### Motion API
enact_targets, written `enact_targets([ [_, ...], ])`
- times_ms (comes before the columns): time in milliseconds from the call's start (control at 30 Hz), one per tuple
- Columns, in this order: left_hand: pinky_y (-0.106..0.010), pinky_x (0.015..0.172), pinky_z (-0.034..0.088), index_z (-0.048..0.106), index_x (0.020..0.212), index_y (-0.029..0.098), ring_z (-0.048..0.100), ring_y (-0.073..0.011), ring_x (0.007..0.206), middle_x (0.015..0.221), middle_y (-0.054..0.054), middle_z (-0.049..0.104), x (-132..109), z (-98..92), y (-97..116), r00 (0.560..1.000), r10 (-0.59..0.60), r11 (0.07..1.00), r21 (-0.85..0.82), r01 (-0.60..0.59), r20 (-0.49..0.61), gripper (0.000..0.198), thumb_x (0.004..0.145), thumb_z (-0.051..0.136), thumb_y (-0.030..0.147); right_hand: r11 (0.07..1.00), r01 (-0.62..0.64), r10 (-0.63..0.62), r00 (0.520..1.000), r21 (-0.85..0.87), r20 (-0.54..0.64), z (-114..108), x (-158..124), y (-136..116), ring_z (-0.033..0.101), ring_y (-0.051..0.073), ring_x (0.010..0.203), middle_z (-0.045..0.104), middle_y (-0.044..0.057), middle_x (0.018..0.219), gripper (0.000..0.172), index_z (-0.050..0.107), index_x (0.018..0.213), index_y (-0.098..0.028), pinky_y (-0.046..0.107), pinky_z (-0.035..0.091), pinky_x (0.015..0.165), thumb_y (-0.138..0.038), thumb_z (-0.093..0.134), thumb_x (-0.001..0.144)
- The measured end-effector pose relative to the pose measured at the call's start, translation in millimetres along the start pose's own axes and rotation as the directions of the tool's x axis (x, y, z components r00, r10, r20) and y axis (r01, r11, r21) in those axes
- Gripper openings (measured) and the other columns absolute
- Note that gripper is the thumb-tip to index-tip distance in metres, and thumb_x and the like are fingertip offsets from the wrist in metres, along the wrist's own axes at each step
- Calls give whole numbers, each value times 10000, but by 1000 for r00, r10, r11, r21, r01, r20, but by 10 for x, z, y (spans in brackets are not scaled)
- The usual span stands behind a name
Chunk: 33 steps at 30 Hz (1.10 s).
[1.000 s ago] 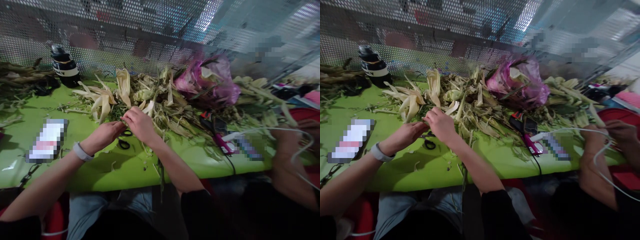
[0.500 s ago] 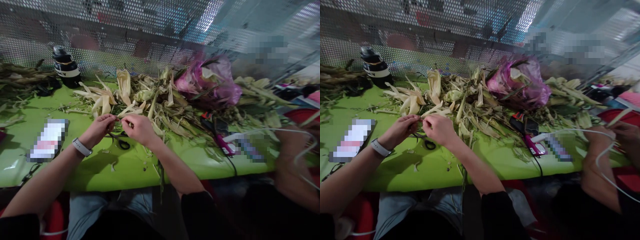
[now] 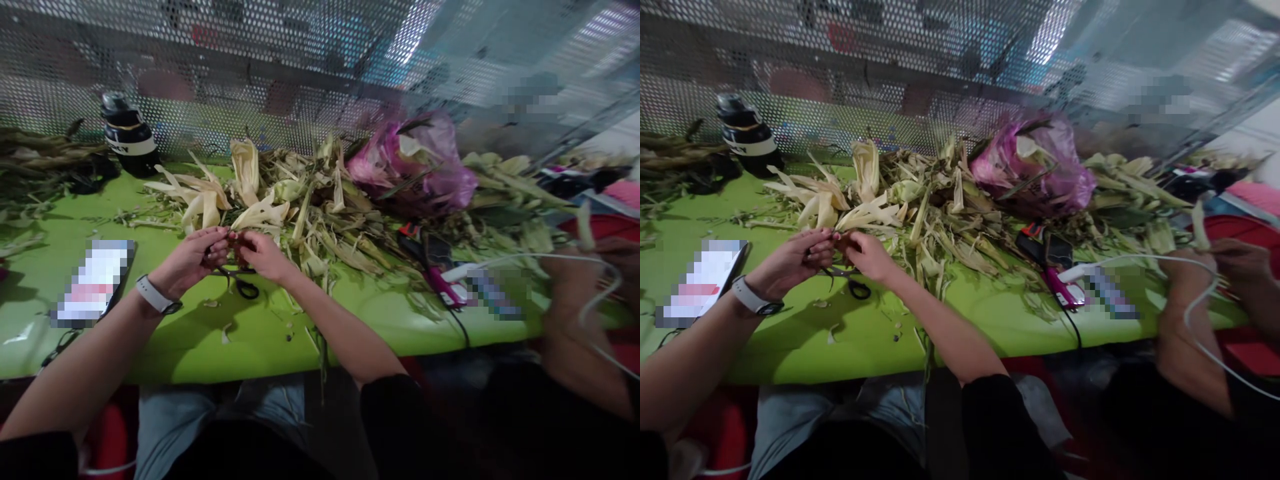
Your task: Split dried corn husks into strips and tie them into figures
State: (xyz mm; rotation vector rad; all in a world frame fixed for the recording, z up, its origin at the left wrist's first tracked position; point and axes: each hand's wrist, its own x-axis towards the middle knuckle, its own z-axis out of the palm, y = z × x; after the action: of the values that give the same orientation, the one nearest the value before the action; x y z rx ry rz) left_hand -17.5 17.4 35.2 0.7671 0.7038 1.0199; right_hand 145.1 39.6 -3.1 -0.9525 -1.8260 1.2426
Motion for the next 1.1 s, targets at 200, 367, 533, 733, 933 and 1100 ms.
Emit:
enact_targets([
  [200,-173,415,256,537,691,152,330,-56,435,513,42,424,22,-48,-26,944,322,778,586,-224,-67,219,872,589,264,730,209,-310,950,-650,-42,-35,-117,-128,519,142,645,604,42,733,284,582,841,-164,270,358,627,-321,395,986],
  [367,-223,470,290,506,696,180,362,-90,475,535,38,452,-8,-35,-42,861,508,326,918,-227,32,220,888,511,287,526,303,-359,926,-794,116,-22,-179,-165,503,141,619,602,42,709,286,577,866,-159,275,309,594,-253,340,997],
  [533,-235,499,312,518,730,182,378,-100,498,550,37,456,-7,-36,-47,828,549,180,951,-250,114,218,901,488,313,556,263,-411,911,-789,15,-41,-191,-208,516,139,652,610,48,754,278,554,847,-171,276,315,616,-278,351,1004],
  [733,-230,556,417,574,836,164,546,-124,583,681,-20,635,-9,-31,-98,886,410,268,899,-345,218,253,925,483,384,688,193,-402,904,-699,-146,-91,-183,-271,479,137,660,555,31,733,302,487,771,-189,274,344,653,-326,351,1003],
  [933,-236,598,406,646,840,148,524,-133,663,743,-29,610,-62,-30,13,882,318,269,858,-437,349,296,920,502,394,799,248,-417,885,-547,-208,-187,-130,-276,487,142,732,516,16,744,265,450,739,-204,270,383,716,-314,404,975],
  [1100,-243,550,360,575,696,155,449,-120,595,645,-2,499,-85,-18,54,891,331,331,846,-417,310,363,934,457,404,858,258,-348,928,-444,-134,-197,-135,-287,477,124,661,509,-12,690,238,484,760,-199,254,389,675,-315,419,958],
])
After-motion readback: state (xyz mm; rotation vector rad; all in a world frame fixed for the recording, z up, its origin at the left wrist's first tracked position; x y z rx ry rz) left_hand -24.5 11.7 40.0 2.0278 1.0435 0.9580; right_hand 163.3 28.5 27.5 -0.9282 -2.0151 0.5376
